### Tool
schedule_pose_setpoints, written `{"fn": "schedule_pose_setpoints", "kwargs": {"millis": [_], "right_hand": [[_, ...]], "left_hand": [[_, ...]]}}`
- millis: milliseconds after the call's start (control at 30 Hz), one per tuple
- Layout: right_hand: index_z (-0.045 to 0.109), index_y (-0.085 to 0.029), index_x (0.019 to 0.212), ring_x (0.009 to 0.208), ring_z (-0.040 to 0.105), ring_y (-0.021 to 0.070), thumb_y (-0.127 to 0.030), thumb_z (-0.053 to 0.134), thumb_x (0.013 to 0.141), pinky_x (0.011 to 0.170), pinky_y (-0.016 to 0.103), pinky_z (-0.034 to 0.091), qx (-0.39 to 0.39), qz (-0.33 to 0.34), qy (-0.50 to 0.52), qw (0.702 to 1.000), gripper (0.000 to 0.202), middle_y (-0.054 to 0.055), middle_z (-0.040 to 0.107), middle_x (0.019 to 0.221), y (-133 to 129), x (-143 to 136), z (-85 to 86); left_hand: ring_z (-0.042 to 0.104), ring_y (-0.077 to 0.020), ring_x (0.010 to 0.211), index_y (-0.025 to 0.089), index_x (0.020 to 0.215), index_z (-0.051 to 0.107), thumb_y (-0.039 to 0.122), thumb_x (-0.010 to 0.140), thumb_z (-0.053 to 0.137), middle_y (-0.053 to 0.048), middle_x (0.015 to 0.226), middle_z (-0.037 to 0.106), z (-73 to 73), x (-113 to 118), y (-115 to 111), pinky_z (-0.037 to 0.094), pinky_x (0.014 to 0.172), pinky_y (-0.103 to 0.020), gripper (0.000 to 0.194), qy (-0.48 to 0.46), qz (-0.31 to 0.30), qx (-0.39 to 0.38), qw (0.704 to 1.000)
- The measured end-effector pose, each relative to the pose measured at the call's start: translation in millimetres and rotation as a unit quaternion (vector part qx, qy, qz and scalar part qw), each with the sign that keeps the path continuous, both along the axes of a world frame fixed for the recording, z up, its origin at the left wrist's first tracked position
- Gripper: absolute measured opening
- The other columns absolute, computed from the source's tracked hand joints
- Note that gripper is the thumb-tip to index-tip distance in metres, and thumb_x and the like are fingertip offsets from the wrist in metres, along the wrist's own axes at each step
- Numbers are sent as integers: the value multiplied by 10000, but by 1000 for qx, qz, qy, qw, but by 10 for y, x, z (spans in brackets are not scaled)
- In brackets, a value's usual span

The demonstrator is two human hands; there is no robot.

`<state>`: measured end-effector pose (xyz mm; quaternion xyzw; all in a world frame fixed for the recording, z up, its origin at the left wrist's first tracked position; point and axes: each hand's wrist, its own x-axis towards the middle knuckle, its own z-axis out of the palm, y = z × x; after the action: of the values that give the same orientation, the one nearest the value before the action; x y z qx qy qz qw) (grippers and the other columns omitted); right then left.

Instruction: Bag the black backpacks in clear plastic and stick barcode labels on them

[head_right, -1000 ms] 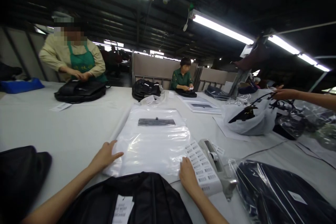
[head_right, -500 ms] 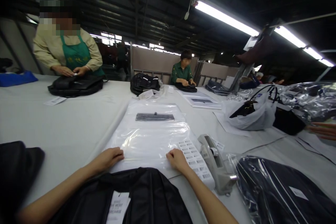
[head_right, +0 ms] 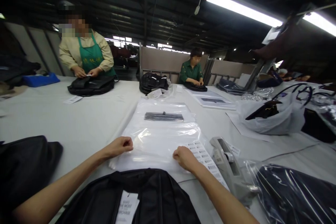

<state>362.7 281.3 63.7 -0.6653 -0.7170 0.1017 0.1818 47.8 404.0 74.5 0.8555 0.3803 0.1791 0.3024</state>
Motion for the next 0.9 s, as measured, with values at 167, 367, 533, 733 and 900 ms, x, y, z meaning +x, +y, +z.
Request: {"fn": "schedule_pose_setpoints", "kwargs": {"millis": [167,367,533,733,900], "right_hand": [[697,-187,620,604,600,160,-225,644,644,577,241,385,-13,-39,52,998,69,19,673,607,58,-1,24],[585,-166,553,522,522,119,-371,731,572,474,211,338,10,-78,118,990,253,-19,596,524,75,-21,81],[514,-178,547,507,442,99,-429,610,723,499,218,322,70,-88,147,983,321,-44,485,496,68,10,122],[597,-192,710,530,491,122,-529,615,748,564,237,337,188,-52,31,980,339,-36,513,531,83,11,26],[610,-189,772,684,596,172,-494,529,839,599,254,344,207,-51,-163,963,323,34,624,716,87,79,-66]], "left_hand": [[544,-198,748,184,1036,592,324,620,652,-21,813,568,96,76,-145,423,665,-287,443,59,-32,31,997],[519,-305,973,223,1061,610,511,692,689,-93,994,576,166,711,-337,396,826,-399,476,81,-47,157,983],[571,-253,813,176,804,596,339,920,403,-88,820,607,98,906,-262,400,681,-327,278,76,-13,204,976],[577,-175,729,193,765,559,353,965,271,-31,762,623,141,790,-204,369,627,-259,385,42,9,212,976],[571,-212,684,198,768,543,561,851,485,-22,651,577,296,709,-199,314,569,-264,377,62,39,232,970]]}}
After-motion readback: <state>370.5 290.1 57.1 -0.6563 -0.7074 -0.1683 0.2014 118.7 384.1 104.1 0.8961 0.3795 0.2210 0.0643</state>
